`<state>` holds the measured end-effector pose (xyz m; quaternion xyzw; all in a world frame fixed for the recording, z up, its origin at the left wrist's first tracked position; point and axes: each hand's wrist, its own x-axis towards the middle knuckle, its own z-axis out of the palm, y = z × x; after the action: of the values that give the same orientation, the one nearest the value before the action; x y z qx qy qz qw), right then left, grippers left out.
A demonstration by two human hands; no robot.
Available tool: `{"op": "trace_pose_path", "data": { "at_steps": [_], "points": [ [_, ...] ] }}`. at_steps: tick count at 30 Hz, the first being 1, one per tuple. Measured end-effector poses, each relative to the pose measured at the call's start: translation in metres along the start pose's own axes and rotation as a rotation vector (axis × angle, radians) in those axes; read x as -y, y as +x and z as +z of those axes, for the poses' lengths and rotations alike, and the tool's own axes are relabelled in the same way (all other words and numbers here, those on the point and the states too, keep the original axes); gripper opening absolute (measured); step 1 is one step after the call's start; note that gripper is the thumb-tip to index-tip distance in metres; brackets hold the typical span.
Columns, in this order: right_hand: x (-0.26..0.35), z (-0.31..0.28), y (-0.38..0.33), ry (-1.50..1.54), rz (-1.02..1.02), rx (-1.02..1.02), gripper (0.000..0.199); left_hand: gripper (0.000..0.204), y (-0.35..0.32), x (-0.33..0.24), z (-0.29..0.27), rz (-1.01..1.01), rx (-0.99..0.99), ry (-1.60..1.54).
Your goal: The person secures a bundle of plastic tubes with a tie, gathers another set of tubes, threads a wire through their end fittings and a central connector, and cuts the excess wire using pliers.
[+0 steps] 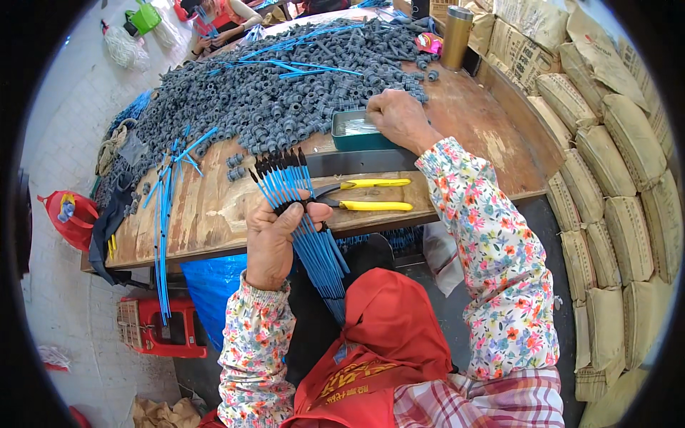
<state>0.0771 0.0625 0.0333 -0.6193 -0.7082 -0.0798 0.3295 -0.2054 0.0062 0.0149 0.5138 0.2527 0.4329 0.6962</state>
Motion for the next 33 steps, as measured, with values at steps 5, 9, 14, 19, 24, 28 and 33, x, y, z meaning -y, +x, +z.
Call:
{"op": "trace_pose_path", "data": {
  "at_steps": [5,9,14,19,24,28,33],
  "points": [
    [0.055,-0.028,-0.01,0.365,-0.011,-0.192,0.01,0.015,0.0,0.002,0.001,0.03,-0.011,0.031],
    [0.108,-0.047,-0.026,0.731,-0.011,-0.055,0.005,0.014,0.0,0.003,0.001,0.035,-0.016,0.02],
    [0.121,-0.043,-0.035,0.552,-0.364,-0.22,0.008,0.014,0.002,0.003,0.003,0.037,-0.012,-0.01],
    [0.121,-0.048,-0.04,0.358,-0.278,-0.141,0.012,0.014,0.001,0.002,0.005,0.031,-0.021,-0.02],
    [0.124,-0.043,-0.037,0.36,-0.258,-0.136,0.01,0.015,0.002,0.004,0.0,0.033,0.001,-0.025],
    [0.125,-0.043,-0.036,0.395,-0.246,-0.16,0.009,0.015,0.002,0.002,0.004,0.041,-0.003,0.03],
    [0.125,-0.04,-0.035,0.414,-0.276,-0.193,0.007,0.015,0.002,0.003,0.002,0.043,0.003,0.018]
  ]
}}
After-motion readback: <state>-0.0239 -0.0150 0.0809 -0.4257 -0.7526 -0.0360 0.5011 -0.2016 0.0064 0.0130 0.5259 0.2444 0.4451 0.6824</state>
